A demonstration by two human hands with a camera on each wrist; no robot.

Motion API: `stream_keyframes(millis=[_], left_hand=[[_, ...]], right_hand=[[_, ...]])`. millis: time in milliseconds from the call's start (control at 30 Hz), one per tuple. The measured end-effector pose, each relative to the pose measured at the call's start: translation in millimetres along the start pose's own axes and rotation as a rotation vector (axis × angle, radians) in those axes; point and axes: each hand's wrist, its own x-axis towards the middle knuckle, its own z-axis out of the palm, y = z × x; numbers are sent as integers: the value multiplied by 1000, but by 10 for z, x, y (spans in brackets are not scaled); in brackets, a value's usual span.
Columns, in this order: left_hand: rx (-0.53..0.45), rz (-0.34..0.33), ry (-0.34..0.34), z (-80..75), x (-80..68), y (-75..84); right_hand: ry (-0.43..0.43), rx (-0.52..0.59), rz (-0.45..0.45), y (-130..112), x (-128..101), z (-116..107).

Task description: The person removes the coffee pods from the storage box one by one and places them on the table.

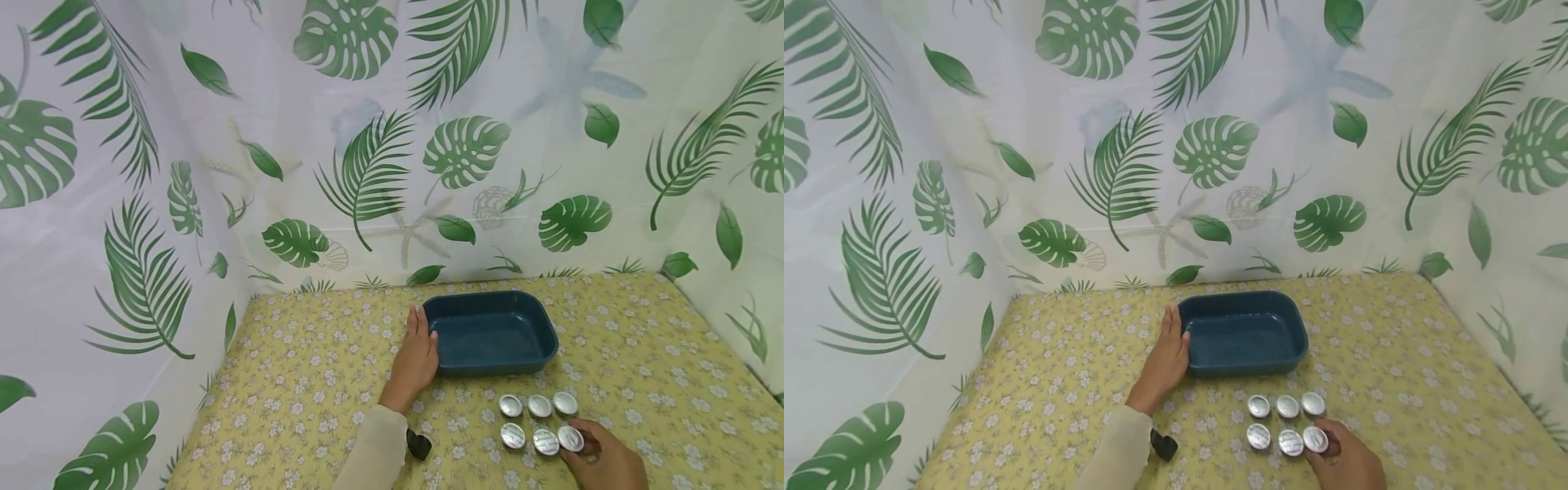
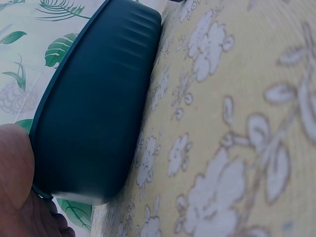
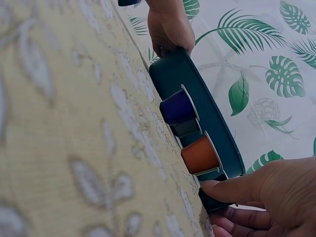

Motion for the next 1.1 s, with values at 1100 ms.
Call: stream_keyframes(millis=[1100], left_hand=[[-208, -68, 20, -104, 11, -89]], right_hand=[[-208, -89, -64, -16, 67, -285]])
